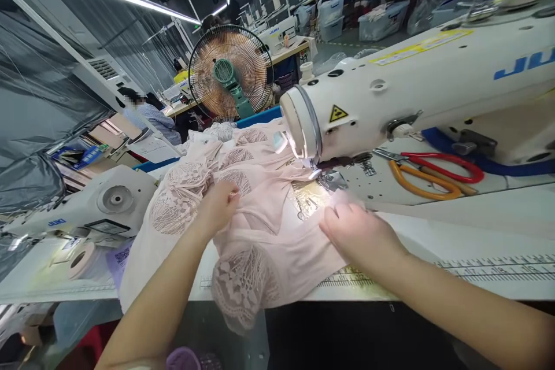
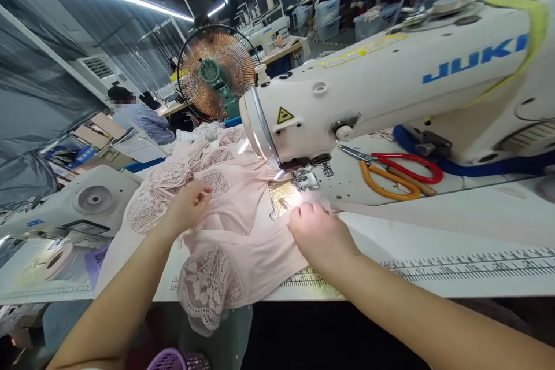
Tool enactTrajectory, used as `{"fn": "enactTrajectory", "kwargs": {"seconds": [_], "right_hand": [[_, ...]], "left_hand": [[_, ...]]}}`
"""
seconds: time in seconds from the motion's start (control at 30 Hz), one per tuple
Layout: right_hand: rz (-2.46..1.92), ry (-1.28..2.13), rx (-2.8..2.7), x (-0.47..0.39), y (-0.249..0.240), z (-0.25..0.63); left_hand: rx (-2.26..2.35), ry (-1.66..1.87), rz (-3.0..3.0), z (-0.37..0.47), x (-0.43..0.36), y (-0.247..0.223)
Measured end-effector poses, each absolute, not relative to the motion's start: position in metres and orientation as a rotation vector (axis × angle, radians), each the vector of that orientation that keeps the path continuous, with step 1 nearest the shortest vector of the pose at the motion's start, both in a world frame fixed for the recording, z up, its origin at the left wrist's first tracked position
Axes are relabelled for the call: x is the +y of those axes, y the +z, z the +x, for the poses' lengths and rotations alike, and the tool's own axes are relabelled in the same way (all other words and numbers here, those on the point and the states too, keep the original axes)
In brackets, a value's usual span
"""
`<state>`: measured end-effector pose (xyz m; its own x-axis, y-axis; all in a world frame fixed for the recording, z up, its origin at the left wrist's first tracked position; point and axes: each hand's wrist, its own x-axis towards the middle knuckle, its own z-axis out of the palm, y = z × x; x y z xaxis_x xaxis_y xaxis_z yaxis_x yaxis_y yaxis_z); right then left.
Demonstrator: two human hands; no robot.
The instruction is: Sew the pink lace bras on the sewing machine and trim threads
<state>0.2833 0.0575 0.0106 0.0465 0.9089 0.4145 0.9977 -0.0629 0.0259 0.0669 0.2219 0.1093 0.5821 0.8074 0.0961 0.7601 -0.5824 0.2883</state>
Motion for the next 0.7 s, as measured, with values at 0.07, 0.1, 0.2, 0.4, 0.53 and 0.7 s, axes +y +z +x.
{"fn": "enactTrajectory", "kwargs": {"seconds": [0.07,0.1,0.2,0.4,0.53,0.7], "right_hand": [[-2.008,-0.513,-1.964,0.054,0.002,0.274],[-1.975,-0.525,-1.982,0.054,-0.001,0.271],[-1.872,-0.527,-2.047,0.056,-0.009,0.266],[-1.727,-0.431,-2.176,0.068,-0.013,0.287],[-1.696,-0.334,-2.228,0.071,-0.012,0.297],[-1.770,-0.076,-2.181,0.070,-0.012,0.297]], "left_hand": [[1.058,0.220,2.772,0.097,0.212,0.106],[0.947,0.165,2.796,0.113,0.209,0.102],[0.613,-0.032,2.839,0.154,0.210,0.084],[0.801,0.082,2.745,0.188,0.246,0.051],[0.969,0.139,2.657,0.198,0.264,0.045],[1.046,0.142,2.634,0.209,0.260,0.060]]}}
